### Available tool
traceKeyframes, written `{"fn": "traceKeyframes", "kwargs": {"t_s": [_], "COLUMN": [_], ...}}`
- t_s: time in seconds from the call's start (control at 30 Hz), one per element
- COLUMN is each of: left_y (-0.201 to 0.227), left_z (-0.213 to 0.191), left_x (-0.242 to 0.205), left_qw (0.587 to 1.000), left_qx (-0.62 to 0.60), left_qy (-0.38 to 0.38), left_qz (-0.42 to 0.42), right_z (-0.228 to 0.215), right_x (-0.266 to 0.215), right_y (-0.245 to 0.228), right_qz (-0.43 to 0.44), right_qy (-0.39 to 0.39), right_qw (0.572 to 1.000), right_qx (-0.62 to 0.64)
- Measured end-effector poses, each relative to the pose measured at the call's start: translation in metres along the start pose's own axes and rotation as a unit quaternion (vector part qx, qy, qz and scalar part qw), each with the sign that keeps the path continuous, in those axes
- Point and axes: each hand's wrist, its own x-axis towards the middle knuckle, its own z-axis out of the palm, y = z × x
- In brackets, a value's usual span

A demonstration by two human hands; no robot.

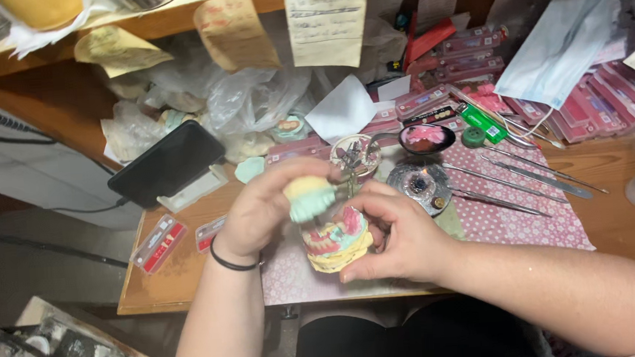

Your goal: The person assembles a dental prosthesis by placing individual artificial teeth into a mold and using a metal spatula to smooth and adjust the pink and yellow base material. The person repeatedly checks the fit between the upper and lower halves of the mold.

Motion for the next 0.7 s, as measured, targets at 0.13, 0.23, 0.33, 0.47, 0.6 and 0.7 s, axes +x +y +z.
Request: {"fn": "traceKeyframes", "kwargs": {"t_s": [0.13,0.23,0.33,0.47,0.6,0.7], "left_y": [0.0,0.002,0.005,0.008,0.004,0.005], "left_z": [-0.007,-0.007,-0.007,-0.005,-0.002,0.021], "left_x": [0.003,0.003,0.004,0.001,-0.014,-0.034], "left_qw": [0.995,0.993,0.993,0.995,0.99,0.979], "left_qx": [0.002,0.01,0.0,0.011,0.104,0.201], "left_qy": [-0.076,-0.09,-0.096,-0.091,-0.088,-0.017], "left_qz": [0.06,0.072,0.07,0.042,0.02,0.011], "right_z": [-0.003,-0.005,-0.007,-0.007,-0.008,-0.01], "right_x": [0.001,0.001,0.001,0.004,0.005,0.003], "right_y": [0.002,0.002,0.001,-0.002,-0.001,0.002], "right_qz": [0.002,0.005,0.011,0.008,0.009,0.02], "right_qy": [0.008,0.007,0.004,0.008,0.012,0.005], "right_qw": [1.0,1.0,1.0,0.999,0.999,1.0], "right_qx": [-0.002,-0.008,-0.022,-0.047,-0.034,-0.011]}}
